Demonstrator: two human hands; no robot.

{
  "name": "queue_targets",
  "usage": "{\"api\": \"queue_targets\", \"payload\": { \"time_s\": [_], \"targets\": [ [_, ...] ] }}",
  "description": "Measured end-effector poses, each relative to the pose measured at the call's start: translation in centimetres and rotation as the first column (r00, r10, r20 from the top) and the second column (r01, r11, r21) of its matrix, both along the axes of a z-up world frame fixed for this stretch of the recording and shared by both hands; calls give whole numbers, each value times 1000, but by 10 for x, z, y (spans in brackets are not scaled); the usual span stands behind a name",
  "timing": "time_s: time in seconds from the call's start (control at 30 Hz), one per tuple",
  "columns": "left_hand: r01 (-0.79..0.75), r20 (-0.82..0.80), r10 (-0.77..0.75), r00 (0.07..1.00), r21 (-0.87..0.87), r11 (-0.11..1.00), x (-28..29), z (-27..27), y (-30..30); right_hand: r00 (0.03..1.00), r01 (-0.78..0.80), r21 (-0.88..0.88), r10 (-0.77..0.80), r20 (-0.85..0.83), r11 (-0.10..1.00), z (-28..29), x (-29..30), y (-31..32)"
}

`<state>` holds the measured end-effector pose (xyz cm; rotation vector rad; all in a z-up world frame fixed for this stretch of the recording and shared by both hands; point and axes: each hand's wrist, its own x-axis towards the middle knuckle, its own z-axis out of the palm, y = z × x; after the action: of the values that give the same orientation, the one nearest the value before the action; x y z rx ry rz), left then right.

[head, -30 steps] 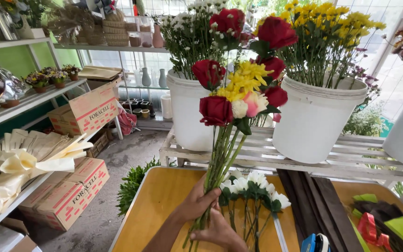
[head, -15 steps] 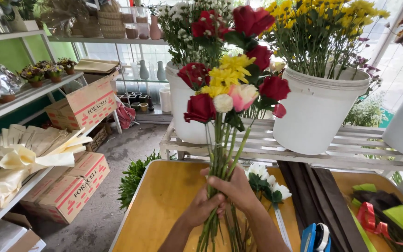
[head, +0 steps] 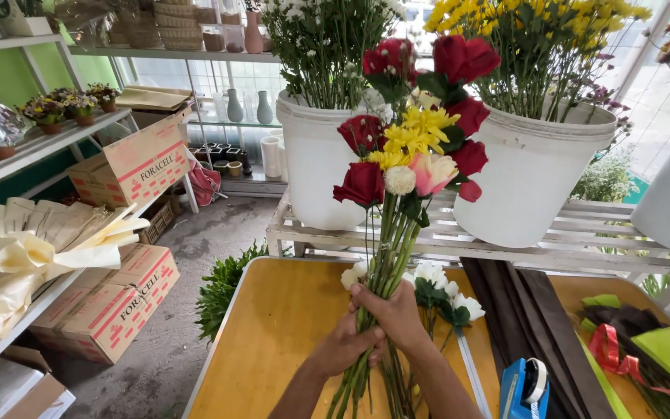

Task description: A person is selecting and bundling various flowers like roses and chrysanthemums to create a bouquet at a workbench.

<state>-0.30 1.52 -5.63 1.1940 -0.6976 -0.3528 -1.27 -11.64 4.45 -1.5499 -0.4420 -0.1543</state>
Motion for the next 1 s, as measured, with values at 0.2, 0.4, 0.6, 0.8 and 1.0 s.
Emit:
{"api": "queue_targets", "payload": {
  "time_s": [0.2,0.4,0.6,0.8,1.0],
  "targets": [
    [-73,-226,60,972,-51,996,-9,-1,-6,994,39,52,-33,-99,998,-11,1,-1],
    [-97,-199,85,976,-52,994,-10,-3,-6,983,58,33,-51,-176,998,-2,-7,-5],
    [-43,29,44,999,-43,998,-8,-18,-10,999,45,14,-45,-8,999,-4,-3,-10],
    [-144,-64,146,987,30,989,-13,-6,-17,996,59,25,-61,62,998,-2,-5,-15],
    [-50,-67,53,996,35,998,-12,-13,-20,996,66,141,-74,54,988,-8,-14,-16]
  ]
}}
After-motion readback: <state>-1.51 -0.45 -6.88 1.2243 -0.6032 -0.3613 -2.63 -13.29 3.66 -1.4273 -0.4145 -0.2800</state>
